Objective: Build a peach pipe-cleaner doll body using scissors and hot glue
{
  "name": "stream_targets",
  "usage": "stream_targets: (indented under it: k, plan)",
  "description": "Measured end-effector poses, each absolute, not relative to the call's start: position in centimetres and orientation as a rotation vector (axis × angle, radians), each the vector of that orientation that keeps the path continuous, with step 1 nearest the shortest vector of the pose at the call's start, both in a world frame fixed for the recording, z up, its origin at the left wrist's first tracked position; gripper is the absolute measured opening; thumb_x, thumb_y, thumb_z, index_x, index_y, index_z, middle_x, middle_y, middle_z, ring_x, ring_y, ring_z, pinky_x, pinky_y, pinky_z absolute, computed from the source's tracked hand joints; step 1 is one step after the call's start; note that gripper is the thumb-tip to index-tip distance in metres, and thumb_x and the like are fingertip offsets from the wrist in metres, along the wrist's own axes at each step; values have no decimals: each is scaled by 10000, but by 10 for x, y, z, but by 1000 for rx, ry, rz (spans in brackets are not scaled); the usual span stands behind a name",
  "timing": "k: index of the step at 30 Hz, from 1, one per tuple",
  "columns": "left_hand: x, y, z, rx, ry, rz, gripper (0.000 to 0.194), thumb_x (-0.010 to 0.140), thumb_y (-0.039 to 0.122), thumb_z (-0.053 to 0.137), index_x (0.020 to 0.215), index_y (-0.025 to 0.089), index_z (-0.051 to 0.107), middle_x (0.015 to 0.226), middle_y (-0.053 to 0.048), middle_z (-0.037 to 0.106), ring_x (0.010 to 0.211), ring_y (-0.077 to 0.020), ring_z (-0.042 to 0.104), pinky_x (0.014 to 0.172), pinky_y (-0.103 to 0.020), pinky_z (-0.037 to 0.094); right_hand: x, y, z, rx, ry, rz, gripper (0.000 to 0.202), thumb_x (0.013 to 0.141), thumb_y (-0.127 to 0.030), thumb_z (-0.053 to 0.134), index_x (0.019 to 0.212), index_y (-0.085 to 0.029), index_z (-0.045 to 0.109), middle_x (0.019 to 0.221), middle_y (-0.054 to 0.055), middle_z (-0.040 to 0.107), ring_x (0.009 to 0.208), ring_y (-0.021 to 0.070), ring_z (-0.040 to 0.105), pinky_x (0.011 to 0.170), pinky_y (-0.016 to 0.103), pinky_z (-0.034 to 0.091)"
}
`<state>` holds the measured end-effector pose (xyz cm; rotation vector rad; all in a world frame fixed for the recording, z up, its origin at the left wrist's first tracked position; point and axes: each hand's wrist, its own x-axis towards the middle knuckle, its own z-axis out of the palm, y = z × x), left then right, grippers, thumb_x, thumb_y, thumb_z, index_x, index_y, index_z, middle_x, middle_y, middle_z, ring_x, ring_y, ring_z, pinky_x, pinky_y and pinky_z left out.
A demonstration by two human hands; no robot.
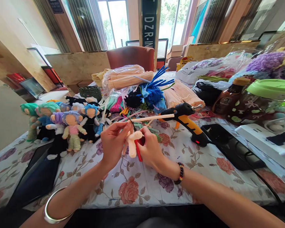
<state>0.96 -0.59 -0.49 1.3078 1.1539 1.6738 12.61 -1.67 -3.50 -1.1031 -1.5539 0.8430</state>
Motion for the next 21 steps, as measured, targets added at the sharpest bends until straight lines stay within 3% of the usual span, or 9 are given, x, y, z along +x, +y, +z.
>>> stream_targets:
  k: [10, 21]
  plan:
    - [8, -5, -3, 1346, 1150, 1643, 160, 704, 340, 705, 707, 180, 707, 691, -23, 679, 646, -134, 595, 601, -252, 448, 123, -22, -18, -1261, -1524, 793, 192, 669, -307, 543, 623, -223, 376, 535, -46, 427, 501, 100, 367, 471, 249, 278]
    - [8, -2, -6, 1393, 1154, 1636, 150, 708, 331, 700, 712, 183, 721, 692, -29, 692, 676, -141, 614, 663, -261, 468, 123, -24, -19, -1244, -1577, 762, 233, 712, -303, 562, 607, -210, 375, 528, -54, 412, 500, 85, 344, 467, 239, 257]
